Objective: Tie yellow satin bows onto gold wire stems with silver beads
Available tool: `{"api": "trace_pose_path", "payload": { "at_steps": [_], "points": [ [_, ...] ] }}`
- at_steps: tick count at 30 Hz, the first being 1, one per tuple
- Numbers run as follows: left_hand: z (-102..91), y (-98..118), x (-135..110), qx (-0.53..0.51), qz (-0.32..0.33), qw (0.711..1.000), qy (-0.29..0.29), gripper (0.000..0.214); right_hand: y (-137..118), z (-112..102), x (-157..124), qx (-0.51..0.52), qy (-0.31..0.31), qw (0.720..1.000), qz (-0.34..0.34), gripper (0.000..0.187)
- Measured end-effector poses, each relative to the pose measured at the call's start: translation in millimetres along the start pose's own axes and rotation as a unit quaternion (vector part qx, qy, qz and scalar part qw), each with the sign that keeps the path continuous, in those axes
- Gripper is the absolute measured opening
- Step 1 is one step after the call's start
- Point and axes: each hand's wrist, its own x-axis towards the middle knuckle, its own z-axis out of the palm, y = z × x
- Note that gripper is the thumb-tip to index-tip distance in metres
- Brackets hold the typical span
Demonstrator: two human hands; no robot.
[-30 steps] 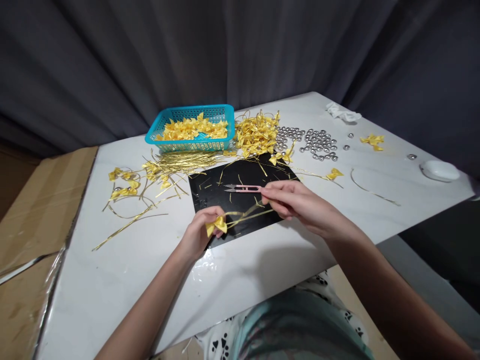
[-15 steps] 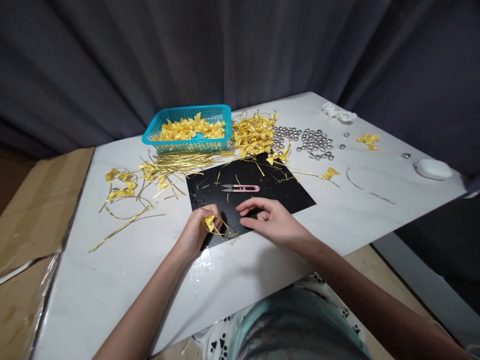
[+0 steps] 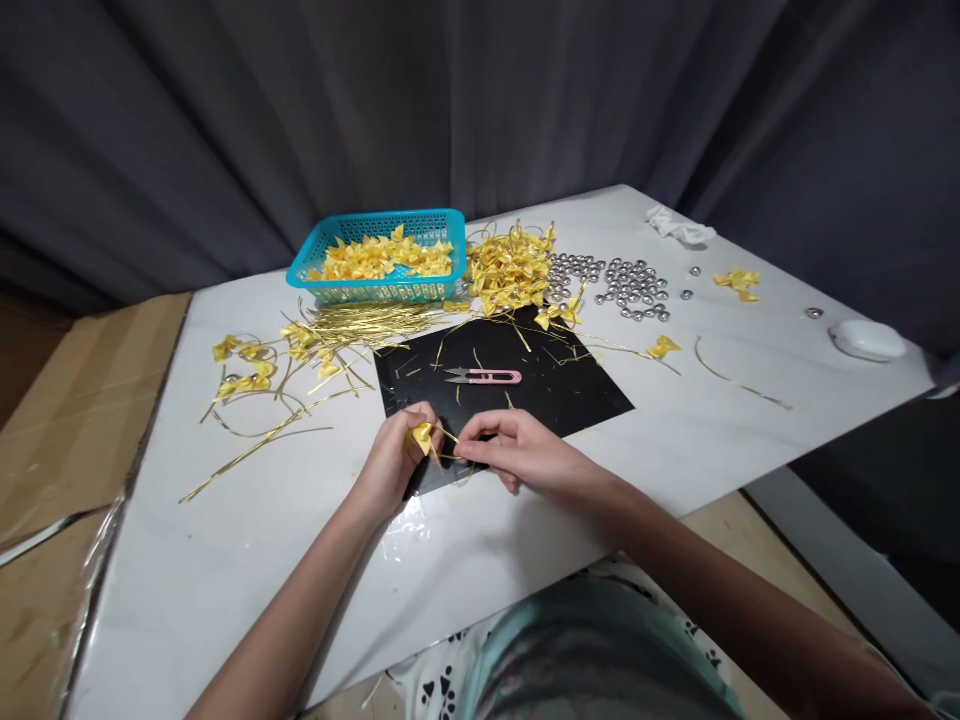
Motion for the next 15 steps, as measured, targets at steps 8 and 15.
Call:
{"api": "trace_pose_path", "payload": {
  "at_steps": [8,15],
  "points": [
    [-5.2,4,2,0.043,0.036,0.998,0.036,0.017,0,-13,-5,-0.074,0.041,0.995,-0.043,0.018],
    [-12.7,11,-4,0.196,0.125,0.971,0.054,0.014,5,-12,-2,-0.123,0.069,0.987,-0.079,0.015]
  ]
}}
